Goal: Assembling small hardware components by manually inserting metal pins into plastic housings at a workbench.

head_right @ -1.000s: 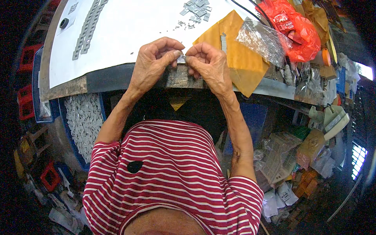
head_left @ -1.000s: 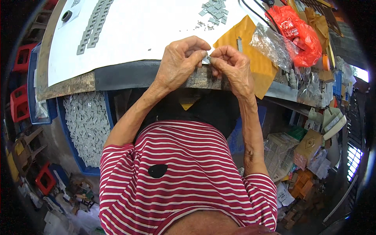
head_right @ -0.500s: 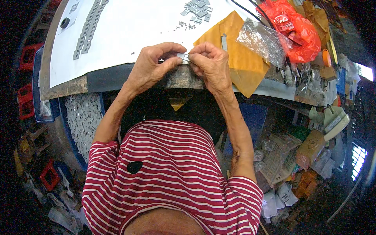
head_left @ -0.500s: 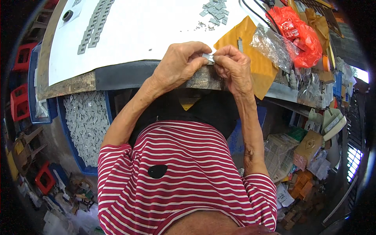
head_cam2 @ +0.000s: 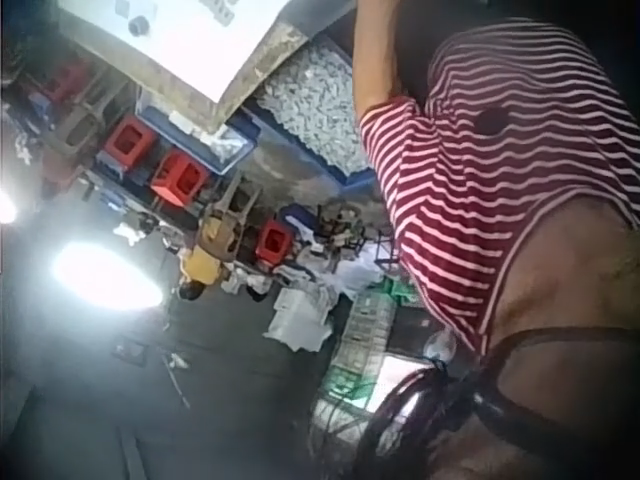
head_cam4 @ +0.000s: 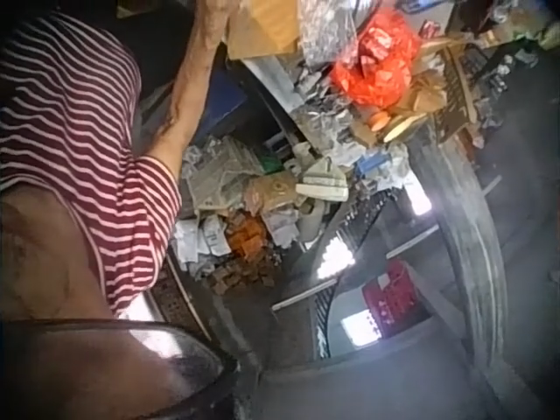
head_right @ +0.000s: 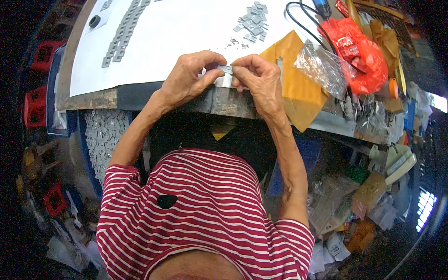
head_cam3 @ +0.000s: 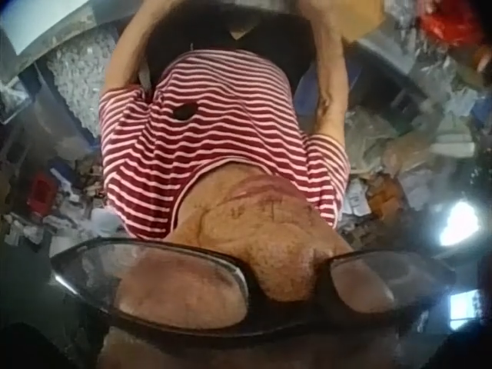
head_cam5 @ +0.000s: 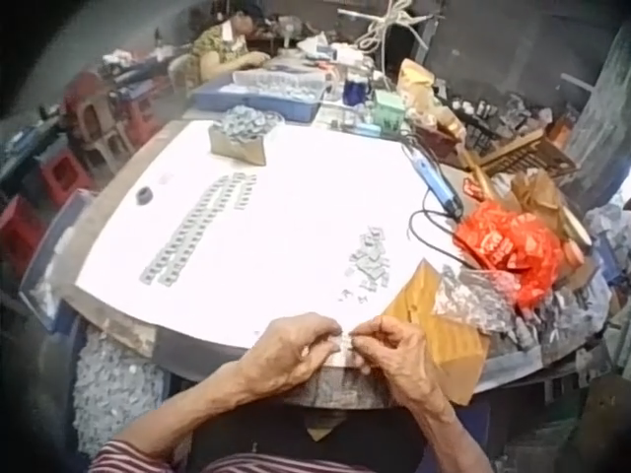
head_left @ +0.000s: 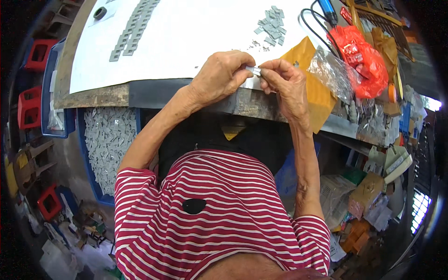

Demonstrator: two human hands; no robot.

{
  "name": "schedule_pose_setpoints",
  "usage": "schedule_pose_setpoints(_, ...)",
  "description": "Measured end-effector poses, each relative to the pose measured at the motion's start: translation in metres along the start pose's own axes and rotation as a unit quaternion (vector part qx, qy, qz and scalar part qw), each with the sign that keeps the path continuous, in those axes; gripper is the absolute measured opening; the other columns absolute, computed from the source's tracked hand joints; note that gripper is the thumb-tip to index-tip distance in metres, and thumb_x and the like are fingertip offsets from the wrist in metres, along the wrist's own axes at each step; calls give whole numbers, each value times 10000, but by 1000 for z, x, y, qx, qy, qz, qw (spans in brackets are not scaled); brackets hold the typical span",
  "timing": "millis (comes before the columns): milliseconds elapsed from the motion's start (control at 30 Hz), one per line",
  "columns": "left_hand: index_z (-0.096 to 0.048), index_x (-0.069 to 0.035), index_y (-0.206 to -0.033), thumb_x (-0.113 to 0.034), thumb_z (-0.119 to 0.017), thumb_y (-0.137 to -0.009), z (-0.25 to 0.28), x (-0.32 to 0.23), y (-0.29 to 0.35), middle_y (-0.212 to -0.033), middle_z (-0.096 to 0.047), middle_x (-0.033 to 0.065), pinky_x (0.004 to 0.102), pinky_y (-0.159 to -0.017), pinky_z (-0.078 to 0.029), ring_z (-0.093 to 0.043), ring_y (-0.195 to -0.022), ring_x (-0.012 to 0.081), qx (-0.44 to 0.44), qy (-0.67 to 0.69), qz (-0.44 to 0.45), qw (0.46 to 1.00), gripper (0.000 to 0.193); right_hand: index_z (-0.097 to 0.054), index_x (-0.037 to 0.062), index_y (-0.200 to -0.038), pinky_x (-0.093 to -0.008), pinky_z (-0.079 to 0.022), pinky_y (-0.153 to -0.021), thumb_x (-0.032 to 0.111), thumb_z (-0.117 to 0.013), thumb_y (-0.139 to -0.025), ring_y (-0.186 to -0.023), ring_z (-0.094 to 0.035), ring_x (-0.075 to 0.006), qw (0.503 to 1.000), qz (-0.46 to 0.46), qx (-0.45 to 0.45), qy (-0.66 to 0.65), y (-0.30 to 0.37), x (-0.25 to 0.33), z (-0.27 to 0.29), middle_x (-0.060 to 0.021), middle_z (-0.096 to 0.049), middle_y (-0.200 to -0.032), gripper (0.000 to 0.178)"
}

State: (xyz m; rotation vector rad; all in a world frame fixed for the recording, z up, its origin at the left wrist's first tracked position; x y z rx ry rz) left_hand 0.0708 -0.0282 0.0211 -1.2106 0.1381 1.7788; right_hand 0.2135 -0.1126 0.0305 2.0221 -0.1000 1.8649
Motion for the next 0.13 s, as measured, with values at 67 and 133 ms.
schedule_pose_setpoints(67,-609,-4,-936,-78,-615,-768,9,5,-1,-819,-643,102,291,-597,-477,-610,-697,180,6,-4,40,999,184,-570,-66,-964,-206,-474,-561,59,-573,-815,-599,-562,-110,1000,1,22,-7,-3,4,-2,-76,-601,-702,194)
schedule_pose_setpoints(133,-610,-20,-956,-81,-599,-781,17,11,-3,-829,-643,114,296,-613,-479,-613,-711,192,-8,-17,51,999,186,-571,-63,-974,-207,-482,-578,67,-574,-818,-631,-578,-113,1000,7,-1,-13,-5,8,-5,-94,-608,-751,203)
Point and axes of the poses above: each hand's wrist, its own y-axis away from the middle knuckle, its own z-axis out of the back of the hand, x = y × z, the point moved 2 cm from there along -y, towards the middle knuckle
